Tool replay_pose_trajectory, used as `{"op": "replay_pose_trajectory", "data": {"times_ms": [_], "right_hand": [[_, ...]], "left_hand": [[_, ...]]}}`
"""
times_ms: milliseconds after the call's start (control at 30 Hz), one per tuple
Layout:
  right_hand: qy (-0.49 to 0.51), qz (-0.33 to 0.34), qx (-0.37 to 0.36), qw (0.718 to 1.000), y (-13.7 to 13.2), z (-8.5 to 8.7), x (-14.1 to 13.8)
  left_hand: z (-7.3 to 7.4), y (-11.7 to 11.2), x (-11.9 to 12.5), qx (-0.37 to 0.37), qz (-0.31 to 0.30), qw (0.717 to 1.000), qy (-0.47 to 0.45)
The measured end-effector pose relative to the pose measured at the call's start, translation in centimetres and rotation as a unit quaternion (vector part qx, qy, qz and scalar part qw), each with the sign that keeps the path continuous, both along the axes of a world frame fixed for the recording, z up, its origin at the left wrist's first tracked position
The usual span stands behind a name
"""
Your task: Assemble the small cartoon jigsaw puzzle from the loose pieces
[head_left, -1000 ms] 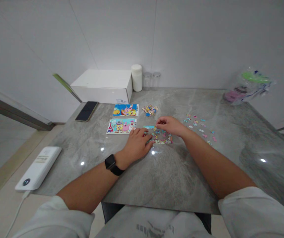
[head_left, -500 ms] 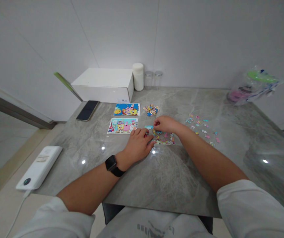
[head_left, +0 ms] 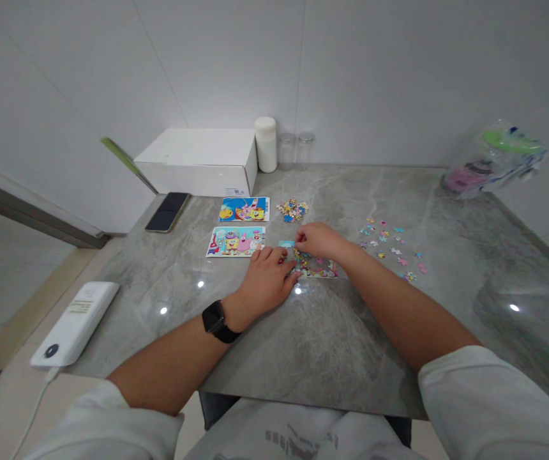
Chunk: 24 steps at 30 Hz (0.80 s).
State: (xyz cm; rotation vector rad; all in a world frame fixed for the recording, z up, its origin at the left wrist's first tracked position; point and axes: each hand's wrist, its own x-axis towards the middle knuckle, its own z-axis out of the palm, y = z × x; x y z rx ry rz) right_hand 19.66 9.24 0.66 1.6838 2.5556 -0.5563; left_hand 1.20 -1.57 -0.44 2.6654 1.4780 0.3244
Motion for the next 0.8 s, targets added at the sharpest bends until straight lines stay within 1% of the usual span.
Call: {"op": "replay_pose_trajectory", "data": {"times_ms": [233,800], "right_hand": [[0.013,-0.004,0.003,1.0,-0.42,-0.04,-0.61],[-0.001,-0.016,0.012,1.0,-0.78,-0.35,-0.79]], "left_hand": [[0.33,-0.18,-0.11,0.012,0.017,1.0,0.013],[0.17,-0.23,-0.13,0.006,0.013,1.0,0.005]]}}
